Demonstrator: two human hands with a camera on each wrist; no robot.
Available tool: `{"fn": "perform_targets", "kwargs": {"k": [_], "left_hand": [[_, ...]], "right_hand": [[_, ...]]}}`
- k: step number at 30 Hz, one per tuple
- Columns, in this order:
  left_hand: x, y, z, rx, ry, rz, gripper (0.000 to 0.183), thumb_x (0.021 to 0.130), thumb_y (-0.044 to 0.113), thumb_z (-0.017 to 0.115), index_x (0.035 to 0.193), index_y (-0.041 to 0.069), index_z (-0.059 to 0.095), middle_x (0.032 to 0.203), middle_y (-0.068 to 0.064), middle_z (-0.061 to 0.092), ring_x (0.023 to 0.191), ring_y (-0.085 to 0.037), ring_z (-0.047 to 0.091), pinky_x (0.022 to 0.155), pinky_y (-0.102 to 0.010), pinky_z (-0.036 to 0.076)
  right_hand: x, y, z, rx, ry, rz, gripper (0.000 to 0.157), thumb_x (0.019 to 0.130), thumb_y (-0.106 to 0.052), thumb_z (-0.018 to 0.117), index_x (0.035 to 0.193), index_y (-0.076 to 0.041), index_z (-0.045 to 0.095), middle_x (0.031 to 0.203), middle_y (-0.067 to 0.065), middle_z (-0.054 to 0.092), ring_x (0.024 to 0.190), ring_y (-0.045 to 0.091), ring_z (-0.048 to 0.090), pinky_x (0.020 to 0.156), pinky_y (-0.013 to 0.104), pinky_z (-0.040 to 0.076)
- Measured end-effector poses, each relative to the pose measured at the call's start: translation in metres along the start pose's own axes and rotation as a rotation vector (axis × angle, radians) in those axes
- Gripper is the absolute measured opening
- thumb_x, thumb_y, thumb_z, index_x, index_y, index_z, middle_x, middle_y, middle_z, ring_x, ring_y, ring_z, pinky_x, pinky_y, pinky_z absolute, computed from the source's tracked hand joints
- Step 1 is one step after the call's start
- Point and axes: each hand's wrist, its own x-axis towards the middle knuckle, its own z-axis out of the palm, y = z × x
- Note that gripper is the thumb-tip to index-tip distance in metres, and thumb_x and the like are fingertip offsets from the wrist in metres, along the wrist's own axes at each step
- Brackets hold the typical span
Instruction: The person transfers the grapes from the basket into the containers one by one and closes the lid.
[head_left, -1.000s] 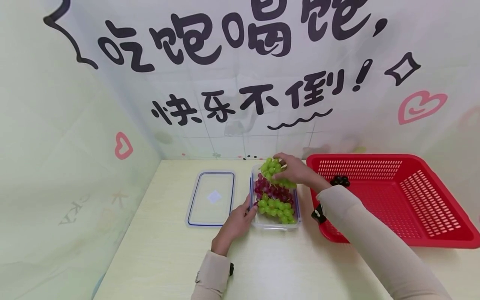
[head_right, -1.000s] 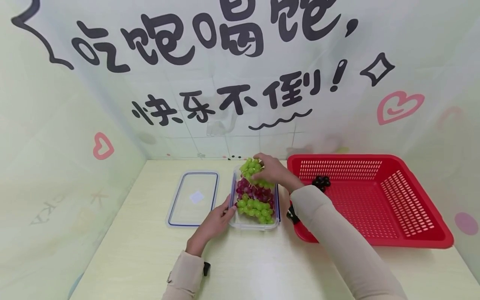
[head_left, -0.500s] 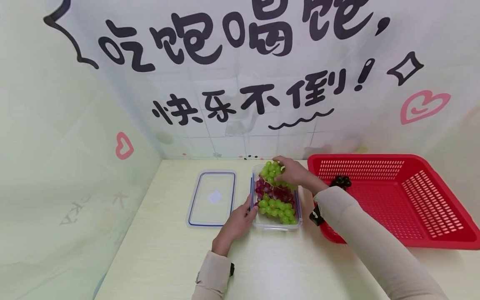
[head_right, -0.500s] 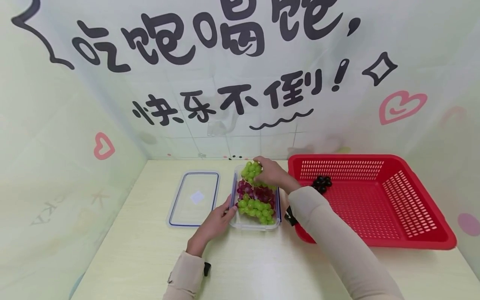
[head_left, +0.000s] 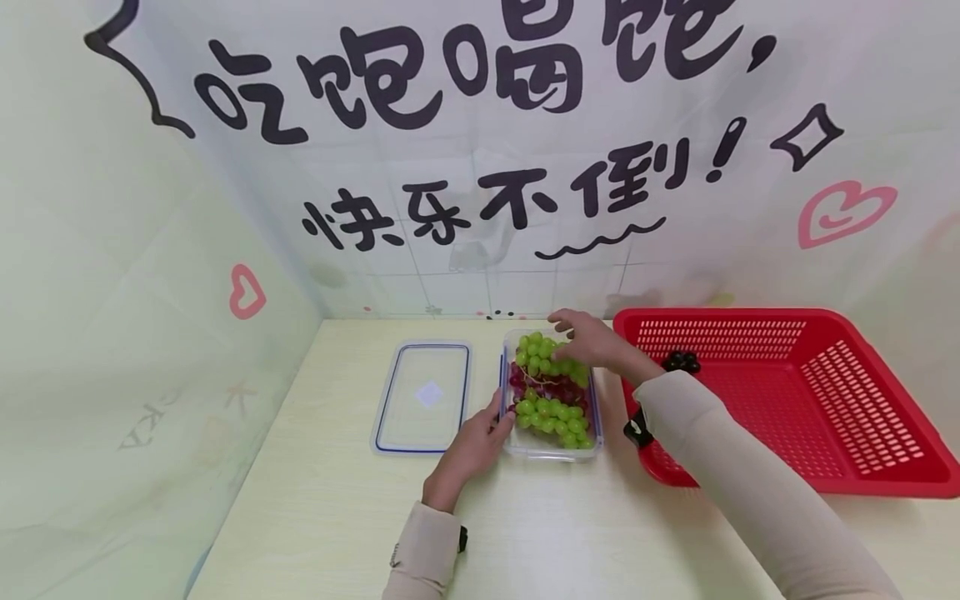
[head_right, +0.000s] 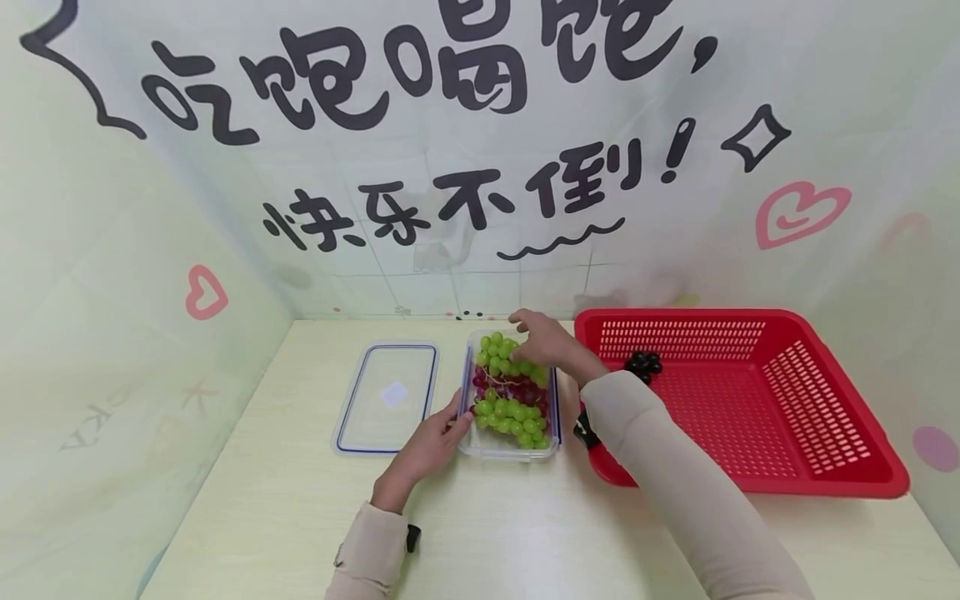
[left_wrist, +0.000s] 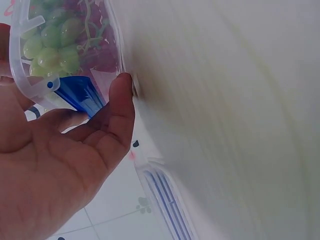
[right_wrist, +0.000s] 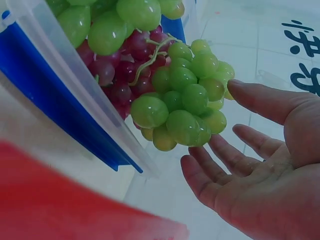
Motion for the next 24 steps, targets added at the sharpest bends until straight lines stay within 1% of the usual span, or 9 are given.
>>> {"fn": "perform_targets", "kwargs": {"k": [2, 9, 13, 15, 19, 24], "left_hand": [[0.000, 0.000, 0.000, 0.000, -0.001, -0.003, 0.064, 0.107, 0.041, 0.037, 0.157, 0.004, 0.020, 0.135, -0.026, 0.057, 0.116, -0.030, 0.058, 0.095, -0.048, 0.046], [0.000, 0.000, 0.001, -0.003, 0.006, -0.007, 0.064, 0.107, 0.039, 0.038, 0.157, 0.002, 0.020, 0.138, -0.027, 0.055, 0.127, -0.035, 0.053, 0.103, -0.052, 0.044], [0.000, 0.001, 0.001, -0.001, 0.011, -0.003, 0.063, 0.107, 0.038, 0.038, 0.156, 0.002, 0.021, 0.138, -0.028, 0.054, 0.129, -0.037, 0.052, 0.105, -0.052, 0.043], [0.000, 0.001, 0.001, 0.001, 0.012, -0.003, 0.063, 0.107, 0.038, 0.038, 0.156, 0.002, 0.021, 0.137, -0.028, 0.055, 0.128, -0.036, 0.052, 0.105, -0.052, 0.043], [0.000, 0.001, 0.001, 0.004, 0.011, -0.006, 0.063, 0.107, 0.037, 0.038, 0.156, 0.002, 0.020, 0.135, -0.029, 0.056, 0.120, -0.033, 0.055, 0.100, -0.050, 0.045], [0.001, 0.002, 0.001, 0.012, 0.013, -0.004, 0.063, 0.107, 0.037, 0.037, 0.156, 0.002, 0.021, 0.136, -0.029, 0.056, 0.121, -0.033, 0.055, 0.101, -0.050, 0.045]], "right_hand": [[0.000, 0.000, -0.001, 0.006, 0.005, 0.000, 0.062, 0.093, -0.007, 0.064, 0.149, -0.002, 0.037, 0.150, 0.028, 0.041, 0.137, 0.046, 0.041, 0.106, 0.056, 0.043], [-0.002, 0.001, -0.008, 0.021, 0.027, -0.004, 0.062, 0.094, -0.009, 0.063, 0.149, -0.002, 0.037, 0.149, 0.027, 0.041, 0.137, 0.045, 0.040, 0.106, 0.056, 0.042], [-0.004, -0.001, -0.013, 0.017, 0.045, -0.017, 0.060, 0.094, -0.008, 0.063, 0.148, 0.000, 0.037, 0.148, 0.027, 0.042, 0.136, 0.045, 0.042, 0.106, 0.056, 0.042], [-0.004, -0.001, -0.015, 0.011, 0.055, -0.021, 0.059, 0.095, -0.008, 0.062, 0.148, 0.001, 0.037, 0.148, 0.028, 0.043, 0.135, 0.045, 0.042, 0.106, 0.055, 0.043], [-0.004, 0.001, -0.019, 0.011, 0.077, -0.019, 0.057, 0.097, -0.009, 0.061, 0.148, 0.001, 0.038, 0.147, 0.027, 0.044, 0.135, 0.044, 0.043, 0.106, 0.054, 0.043], [-0.007, 0.005, -0.027, 0.020, 0.119, -0.022, 0.054, 0.097, -0.008, 0.060, 0.146, 0.001, 0.040, 0.144, 0.027, 0.047, 0.133, 0.044, 0.045, 0.105, 0.055, 0.043]]}}
